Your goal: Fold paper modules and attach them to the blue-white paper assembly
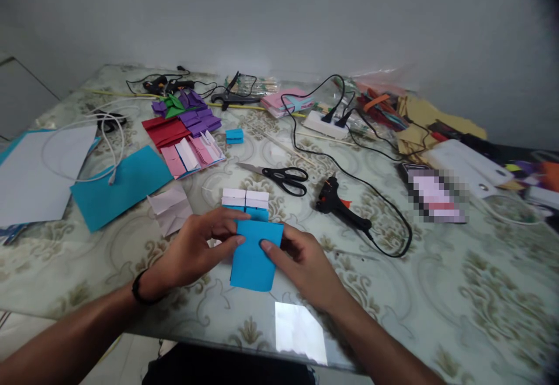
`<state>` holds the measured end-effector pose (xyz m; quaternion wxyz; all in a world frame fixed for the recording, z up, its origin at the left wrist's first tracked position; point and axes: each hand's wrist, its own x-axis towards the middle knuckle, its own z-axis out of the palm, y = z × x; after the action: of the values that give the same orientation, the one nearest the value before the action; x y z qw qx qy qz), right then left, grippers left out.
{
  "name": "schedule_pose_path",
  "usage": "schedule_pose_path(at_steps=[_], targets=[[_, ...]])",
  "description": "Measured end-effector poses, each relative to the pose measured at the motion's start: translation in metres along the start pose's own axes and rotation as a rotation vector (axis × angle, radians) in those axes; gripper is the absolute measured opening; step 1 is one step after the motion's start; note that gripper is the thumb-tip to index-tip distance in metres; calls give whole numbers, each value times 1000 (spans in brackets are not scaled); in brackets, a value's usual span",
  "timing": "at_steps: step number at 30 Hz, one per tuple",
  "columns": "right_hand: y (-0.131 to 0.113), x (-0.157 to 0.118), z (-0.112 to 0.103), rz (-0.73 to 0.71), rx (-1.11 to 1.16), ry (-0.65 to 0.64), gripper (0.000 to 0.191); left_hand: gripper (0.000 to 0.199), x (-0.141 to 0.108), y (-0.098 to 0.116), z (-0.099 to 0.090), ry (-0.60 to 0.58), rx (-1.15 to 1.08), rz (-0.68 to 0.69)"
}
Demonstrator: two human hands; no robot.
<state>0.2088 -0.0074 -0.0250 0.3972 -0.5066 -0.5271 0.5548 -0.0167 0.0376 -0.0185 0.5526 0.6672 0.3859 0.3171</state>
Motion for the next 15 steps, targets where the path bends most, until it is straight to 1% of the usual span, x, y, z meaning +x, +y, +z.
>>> schedule_pose_path(at_steps=[8, 15], targets=[[4, 1, -1, 29, -55, 28, 30, 26, 0, 4, 1, 32, 99, -2], [2, 1, -1, 39, -24, 36, 35, 24, 1, 5, 1, 50, 156, 22]])
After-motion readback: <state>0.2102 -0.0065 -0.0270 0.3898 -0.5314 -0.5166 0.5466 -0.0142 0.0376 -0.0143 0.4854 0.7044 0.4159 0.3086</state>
